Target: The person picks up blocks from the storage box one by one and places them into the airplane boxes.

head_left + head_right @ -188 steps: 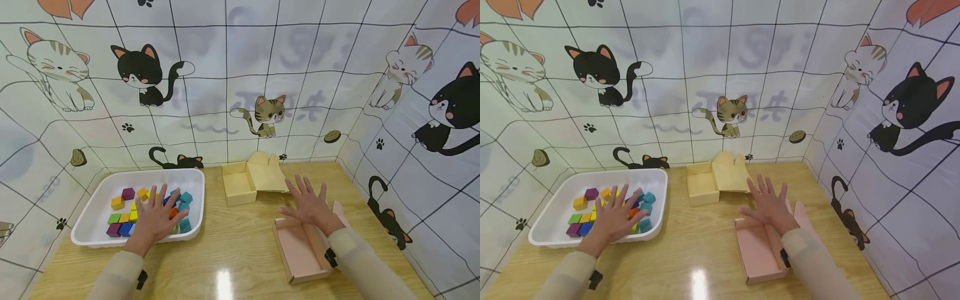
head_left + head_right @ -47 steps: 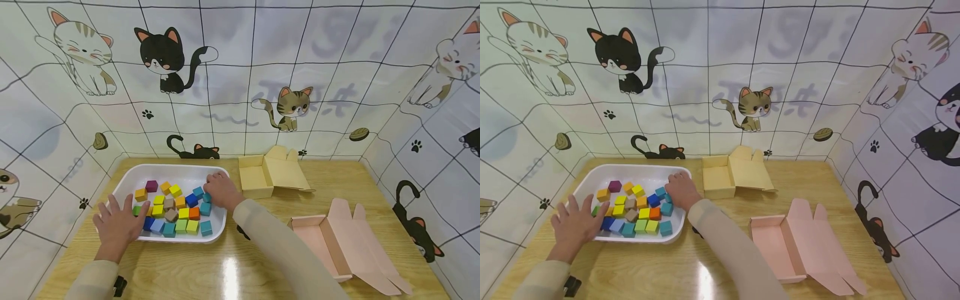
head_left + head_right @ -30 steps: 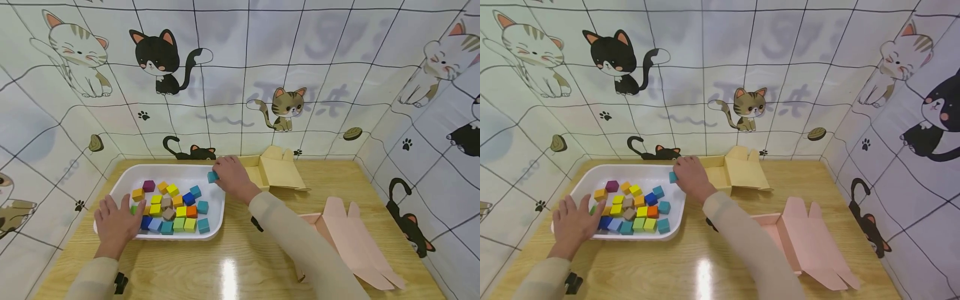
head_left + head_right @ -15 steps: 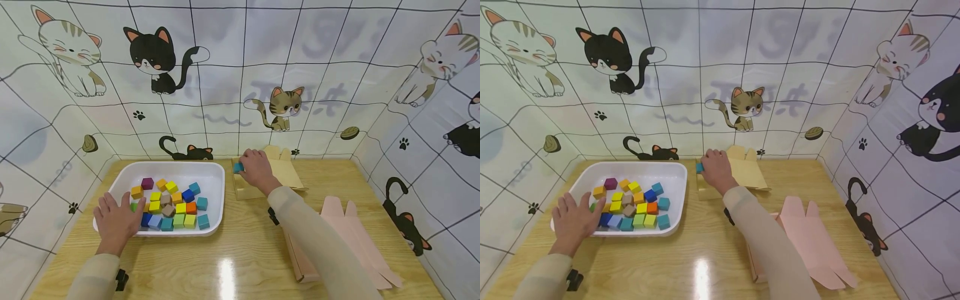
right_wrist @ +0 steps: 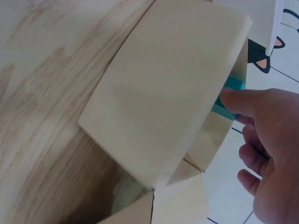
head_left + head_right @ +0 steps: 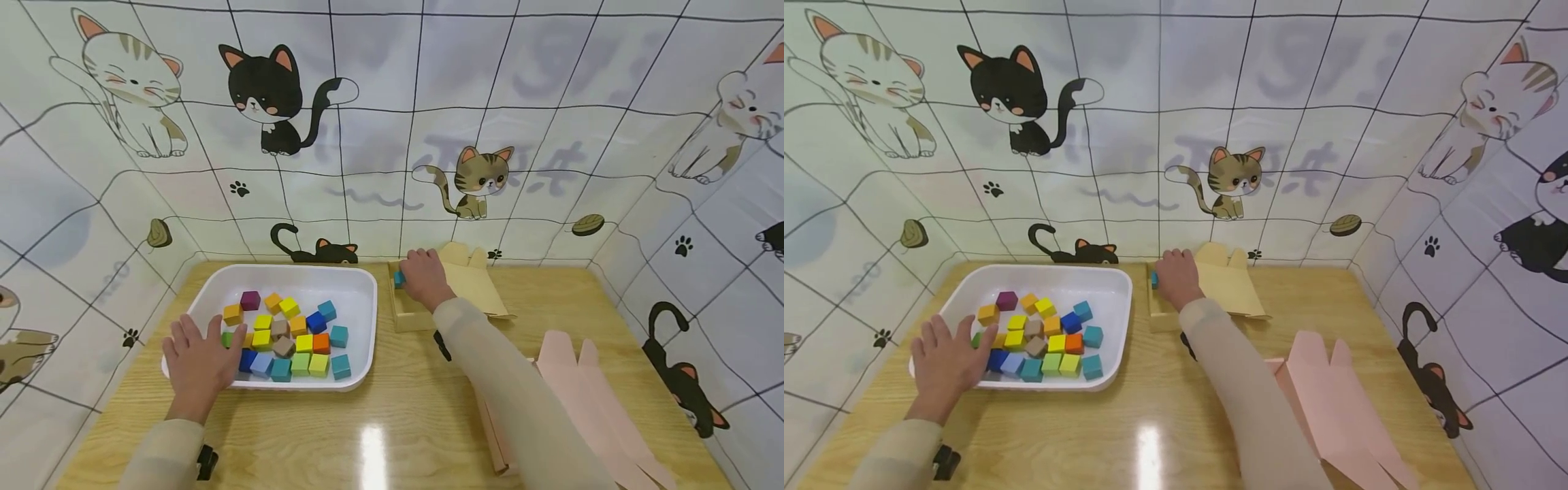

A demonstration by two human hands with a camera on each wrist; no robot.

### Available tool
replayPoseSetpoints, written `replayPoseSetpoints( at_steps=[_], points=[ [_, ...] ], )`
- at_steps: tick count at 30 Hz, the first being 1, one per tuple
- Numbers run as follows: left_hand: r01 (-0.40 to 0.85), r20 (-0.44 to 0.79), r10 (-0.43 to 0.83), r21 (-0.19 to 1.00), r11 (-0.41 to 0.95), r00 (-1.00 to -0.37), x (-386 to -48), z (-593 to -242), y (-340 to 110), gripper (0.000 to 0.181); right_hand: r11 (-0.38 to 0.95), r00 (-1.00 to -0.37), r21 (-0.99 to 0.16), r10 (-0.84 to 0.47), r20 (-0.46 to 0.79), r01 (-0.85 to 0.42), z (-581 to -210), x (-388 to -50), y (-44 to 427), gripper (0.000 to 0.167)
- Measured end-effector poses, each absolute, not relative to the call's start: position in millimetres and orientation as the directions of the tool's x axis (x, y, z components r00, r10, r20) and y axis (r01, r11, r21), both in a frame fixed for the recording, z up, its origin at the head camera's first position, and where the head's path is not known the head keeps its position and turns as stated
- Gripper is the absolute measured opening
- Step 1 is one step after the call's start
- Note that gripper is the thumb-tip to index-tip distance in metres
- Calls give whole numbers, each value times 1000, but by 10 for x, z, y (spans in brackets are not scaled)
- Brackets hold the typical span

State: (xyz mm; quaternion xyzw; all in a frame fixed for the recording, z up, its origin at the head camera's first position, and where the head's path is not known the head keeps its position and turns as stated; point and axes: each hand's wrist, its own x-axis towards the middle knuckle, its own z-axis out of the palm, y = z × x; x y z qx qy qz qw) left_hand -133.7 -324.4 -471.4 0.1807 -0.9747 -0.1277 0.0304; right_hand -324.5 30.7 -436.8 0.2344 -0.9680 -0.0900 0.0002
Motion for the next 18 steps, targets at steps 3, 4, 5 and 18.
replayPoseSetpoints(
  at_steps=[3,4,5,18],
  points=[
    [-350,19,-368,262,899,-930,-1334,-4722,-3239,81,872,-888,173,-454,-65,-459,-4422,-3305,266,21],
    [-352,19,-369,264,898,-929,-1334,-4721,-3237,81,872,-888,173,-454,-68,-459,-4435,-3320,255,20],
    [-353,19,-370,266,897,-929,-1334,-4721,-3235,81,873,-889,171,-452,-72,-458,-4450,-3334,245,21],
    [-358,17,-374,259,897,-927,-1331,-4731,-3236,83,892,-902,137,-427,-67,-432,-4615,-3415,201,16]
  ],
)
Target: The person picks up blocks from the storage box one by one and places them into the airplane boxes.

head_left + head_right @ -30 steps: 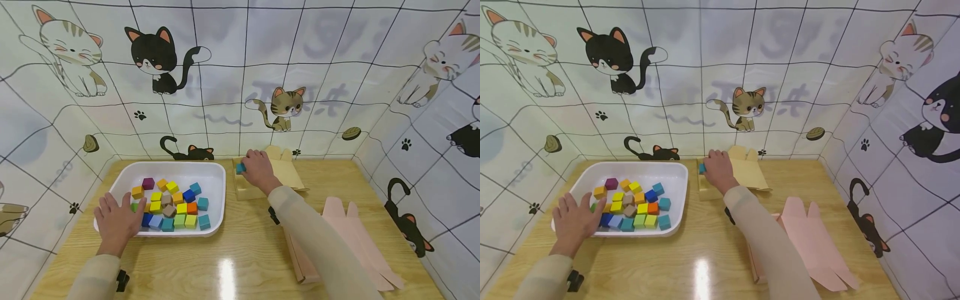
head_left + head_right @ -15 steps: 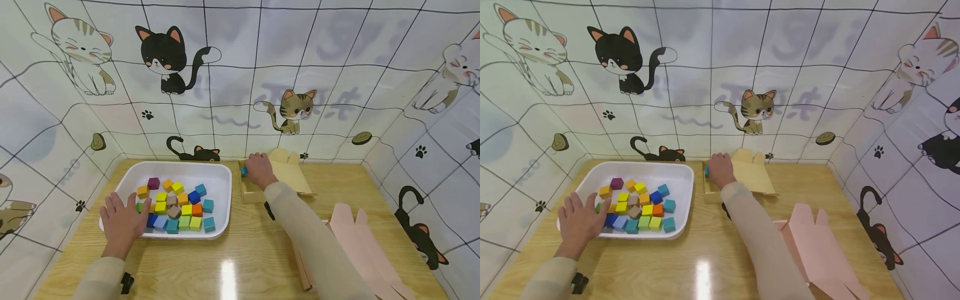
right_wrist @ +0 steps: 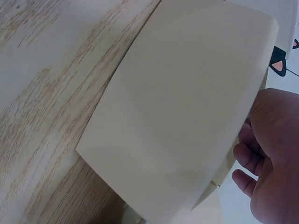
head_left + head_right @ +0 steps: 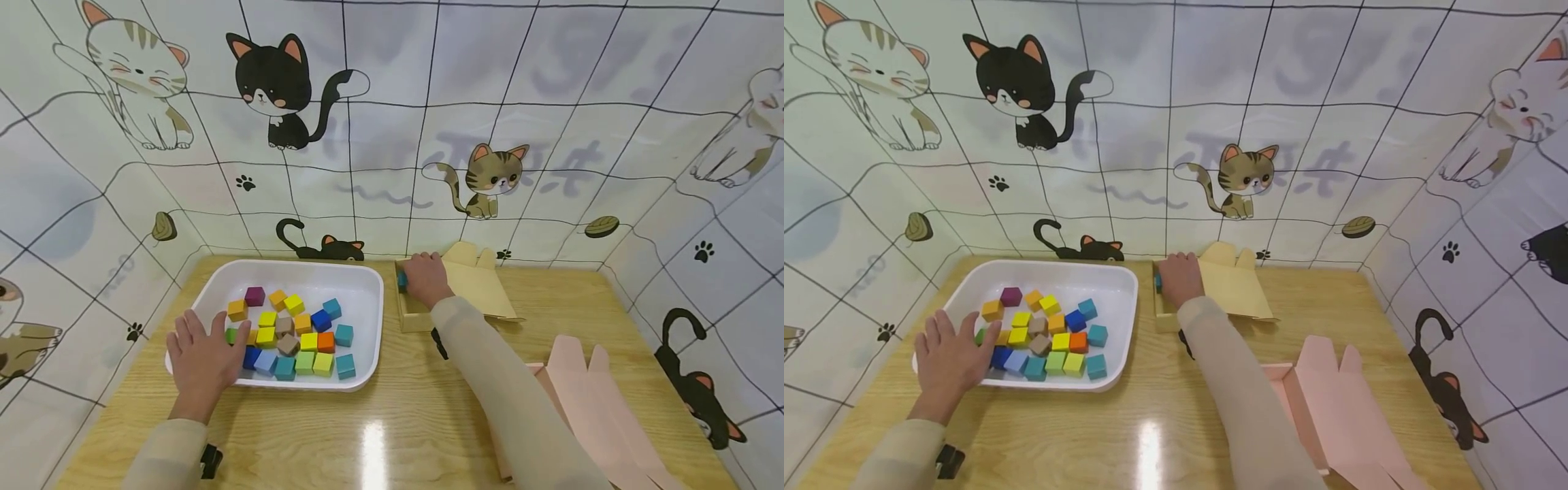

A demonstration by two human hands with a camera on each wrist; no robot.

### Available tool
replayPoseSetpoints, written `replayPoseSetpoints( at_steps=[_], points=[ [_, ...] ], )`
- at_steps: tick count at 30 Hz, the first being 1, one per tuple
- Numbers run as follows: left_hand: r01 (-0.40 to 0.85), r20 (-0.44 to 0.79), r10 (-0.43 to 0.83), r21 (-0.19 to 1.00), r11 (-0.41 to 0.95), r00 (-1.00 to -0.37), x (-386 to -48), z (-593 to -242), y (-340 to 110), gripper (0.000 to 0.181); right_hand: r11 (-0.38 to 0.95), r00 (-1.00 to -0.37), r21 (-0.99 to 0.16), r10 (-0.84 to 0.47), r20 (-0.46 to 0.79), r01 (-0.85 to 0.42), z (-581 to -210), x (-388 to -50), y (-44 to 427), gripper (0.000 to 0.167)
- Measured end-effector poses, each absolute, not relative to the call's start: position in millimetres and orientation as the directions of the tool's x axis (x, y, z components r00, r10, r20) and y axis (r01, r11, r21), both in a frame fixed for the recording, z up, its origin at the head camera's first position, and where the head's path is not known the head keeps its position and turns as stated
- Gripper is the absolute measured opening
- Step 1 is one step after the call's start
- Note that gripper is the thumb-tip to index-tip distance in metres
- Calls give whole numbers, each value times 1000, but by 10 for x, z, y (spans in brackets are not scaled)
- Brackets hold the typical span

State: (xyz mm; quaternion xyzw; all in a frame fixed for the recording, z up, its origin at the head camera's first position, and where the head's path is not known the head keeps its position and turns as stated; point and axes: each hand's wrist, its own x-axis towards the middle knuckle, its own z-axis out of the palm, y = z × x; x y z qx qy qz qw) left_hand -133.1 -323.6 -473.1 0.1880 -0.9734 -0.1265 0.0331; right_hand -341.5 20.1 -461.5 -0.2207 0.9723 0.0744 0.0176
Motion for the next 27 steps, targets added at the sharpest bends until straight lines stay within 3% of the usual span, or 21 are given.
replayPoseSetpoints(
  at_steps=[27],
  points=[
    [-364,8,-378,251,897,-926,-1333,-4712,-3228,81,893,-903,131,-427,-58,-430,-4546,-3451,184,19]
  ],
)
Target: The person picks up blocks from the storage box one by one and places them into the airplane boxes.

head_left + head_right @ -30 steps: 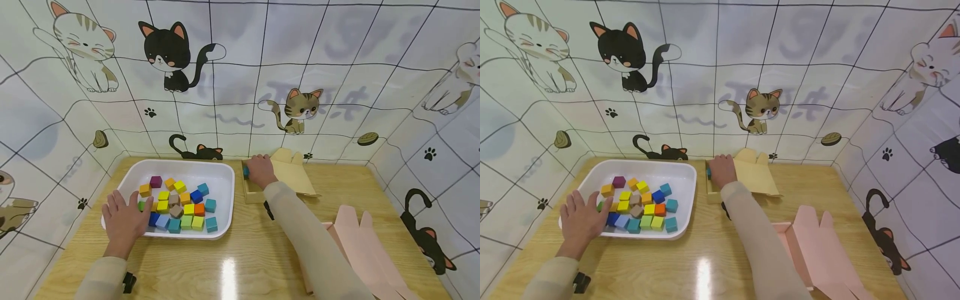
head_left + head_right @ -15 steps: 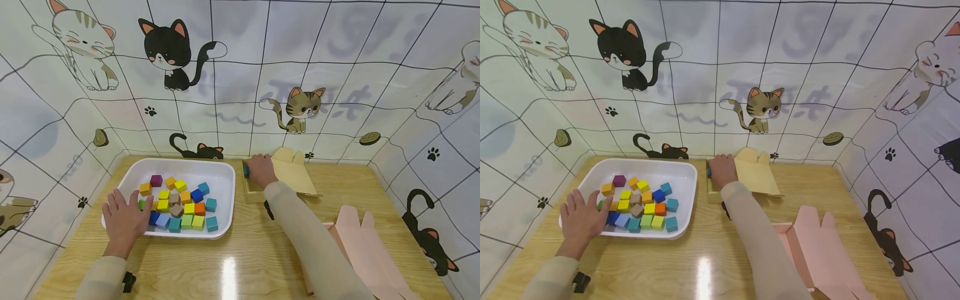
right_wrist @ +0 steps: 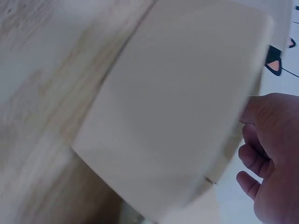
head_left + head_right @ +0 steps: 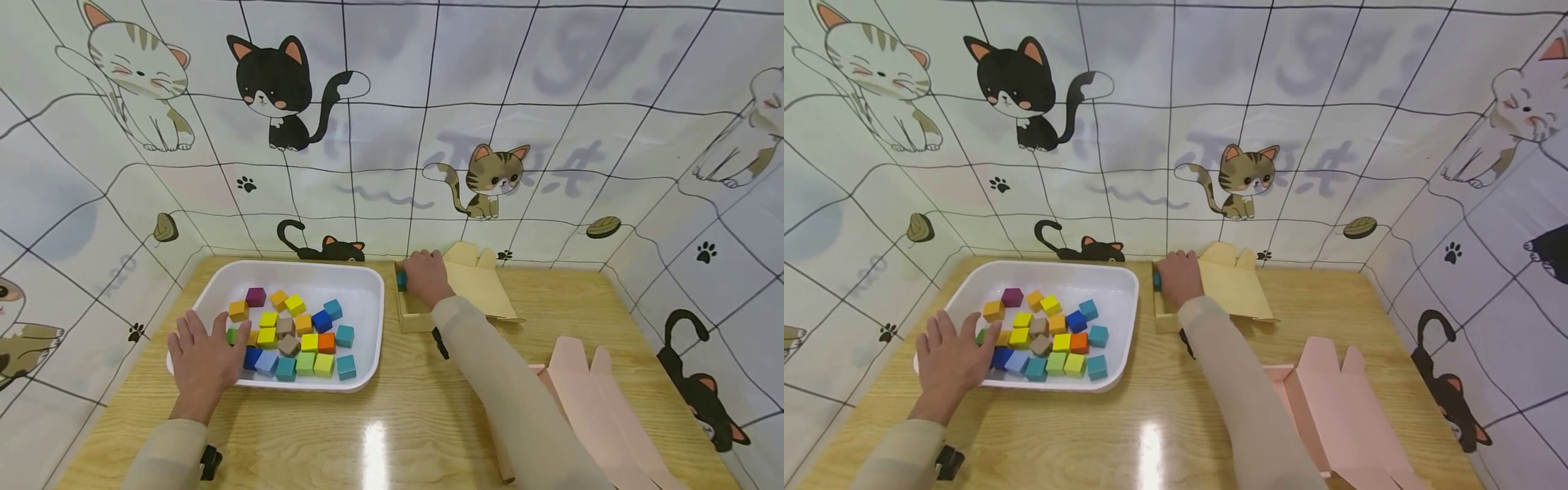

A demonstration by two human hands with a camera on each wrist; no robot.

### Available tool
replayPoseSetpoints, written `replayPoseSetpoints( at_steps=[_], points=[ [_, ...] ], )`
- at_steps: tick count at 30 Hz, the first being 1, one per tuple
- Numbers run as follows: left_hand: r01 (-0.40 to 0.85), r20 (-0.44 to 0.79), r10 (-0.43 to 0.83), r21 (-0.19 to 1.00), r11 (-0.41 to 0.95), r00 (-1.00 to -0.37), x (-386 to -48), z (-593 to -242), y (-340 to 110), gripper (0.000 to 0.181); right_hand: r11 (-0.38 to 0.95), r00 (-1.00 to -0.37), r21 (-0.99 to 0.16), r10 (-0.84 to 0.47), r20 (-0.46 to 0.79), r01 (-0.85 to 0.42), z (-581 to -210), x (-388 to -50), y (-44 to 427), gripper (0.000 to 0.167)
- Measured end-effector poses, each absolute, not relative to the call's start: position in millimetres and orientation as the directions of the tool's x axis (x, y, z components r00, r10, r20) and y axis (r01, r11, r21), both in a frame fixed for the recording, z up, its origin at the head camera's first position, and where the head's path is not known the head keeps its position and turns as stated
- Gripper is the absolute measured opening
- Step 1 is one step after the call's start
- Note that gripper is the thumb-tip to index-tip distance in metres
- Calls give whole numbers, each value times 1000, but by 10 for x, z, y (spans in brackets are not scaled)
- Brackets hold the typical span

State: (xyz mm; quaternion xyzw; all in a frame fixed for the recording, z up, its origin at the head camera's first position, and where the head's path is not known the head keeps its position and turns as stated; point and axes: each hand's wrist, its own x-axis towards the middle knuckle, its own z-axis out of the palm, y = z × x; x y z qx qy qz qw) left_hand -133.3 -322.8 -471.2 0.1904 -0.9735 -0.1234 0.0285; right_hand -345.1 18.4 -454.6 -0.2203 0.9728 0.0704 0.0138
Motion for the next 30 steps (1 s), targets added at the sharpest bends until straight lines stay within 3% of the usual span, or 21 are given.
replayPoseSetpoints(
  at_steps=[15,30],
  points=[
    [-341,23,-358,254,905,-933,-1319,-4699,-3223,80,860,-859,28,-511,37,-510,-4041,-3094,227,34],
    [-354,8,-368,255,900,-930,-1331,-4707,-3221,81,769,-768,1,-639,-44,-639,-4238,-2581,-299,41]
  ],
)
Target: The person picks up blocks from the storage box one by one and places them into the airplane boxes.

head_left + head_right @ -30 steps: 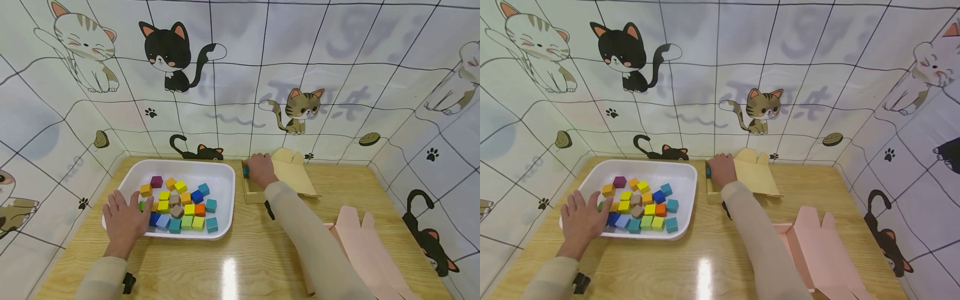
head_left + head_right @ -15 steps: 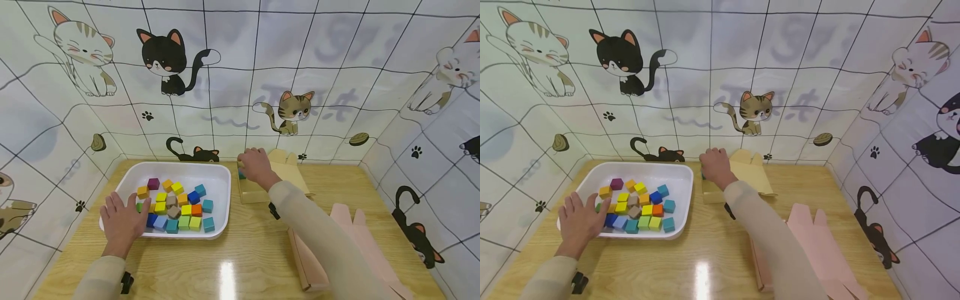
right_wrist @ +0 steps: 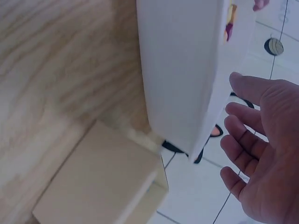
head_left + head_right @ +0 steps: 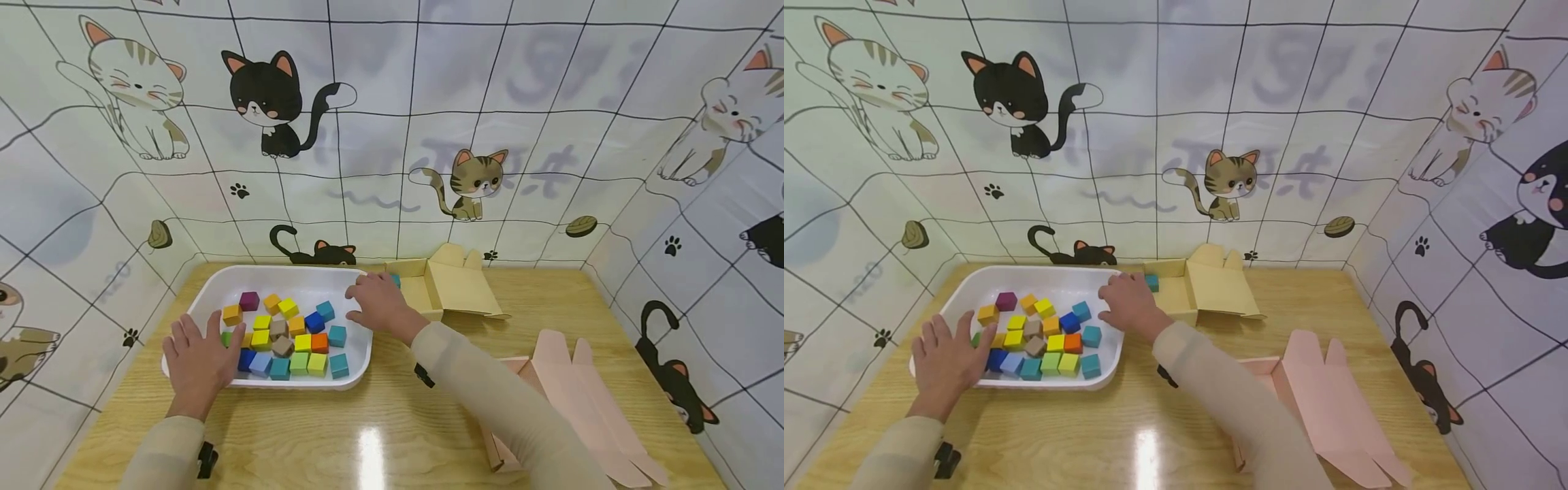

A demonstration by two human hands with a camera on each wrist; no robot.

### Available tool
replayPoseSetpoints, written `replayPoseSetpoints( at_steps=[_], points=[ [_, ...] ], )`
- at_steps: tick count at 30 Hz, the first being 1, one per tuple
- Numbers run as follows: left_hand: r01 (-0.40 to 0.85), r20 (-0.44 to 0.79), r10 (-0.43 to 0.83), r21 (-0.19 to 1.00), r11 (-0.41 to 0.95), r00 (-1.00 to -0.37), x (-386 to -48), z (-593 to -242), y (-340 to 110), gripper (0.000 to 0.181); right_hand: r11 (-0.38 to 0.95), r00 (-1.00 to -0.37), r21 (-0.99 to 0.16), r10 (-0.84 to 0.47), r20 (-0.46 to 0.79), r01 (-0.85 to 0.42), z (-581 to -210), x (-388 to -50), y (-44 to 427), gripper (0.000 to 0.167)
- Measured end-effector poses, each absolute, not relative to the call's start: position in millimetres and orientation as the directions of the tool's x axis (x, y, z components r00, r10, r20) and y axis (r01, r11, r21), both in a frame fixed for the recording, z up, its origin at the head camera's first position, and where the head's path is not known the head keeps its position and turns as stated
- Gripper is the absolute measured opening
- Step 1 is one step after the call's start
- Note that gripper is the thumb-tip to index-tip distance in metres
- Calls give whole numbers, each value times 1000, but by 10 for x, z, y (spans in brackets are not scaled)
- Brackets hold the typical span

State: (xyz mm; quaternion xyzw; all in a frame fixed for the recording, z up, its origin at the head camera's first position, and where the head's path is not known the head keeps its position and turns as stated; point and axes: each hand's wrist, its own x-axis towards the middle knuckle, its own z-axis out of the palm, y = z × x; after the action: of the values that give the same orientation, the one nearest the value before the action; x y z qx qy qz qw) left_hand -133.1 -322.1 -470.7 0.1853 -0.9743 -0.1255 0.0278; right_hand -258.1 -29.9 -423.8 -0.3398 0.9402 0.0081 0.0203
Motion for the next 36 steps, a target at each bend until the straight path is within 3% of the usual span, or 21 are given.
replayPoseSetpoints(
  at_steps=[14,36],
  points=[
    [-360,15,-377,264,895,-926,-1330,-4736,-3232,81,725,-724,52,-676,-139,-687,-4474,-2396,-542,42],
    [-367,0,-381,275,889,-924,-1332,-4720,-3224,81,715,-721,108,-669,-182,-690,-4612,-2383,-653,38]
  ],
)
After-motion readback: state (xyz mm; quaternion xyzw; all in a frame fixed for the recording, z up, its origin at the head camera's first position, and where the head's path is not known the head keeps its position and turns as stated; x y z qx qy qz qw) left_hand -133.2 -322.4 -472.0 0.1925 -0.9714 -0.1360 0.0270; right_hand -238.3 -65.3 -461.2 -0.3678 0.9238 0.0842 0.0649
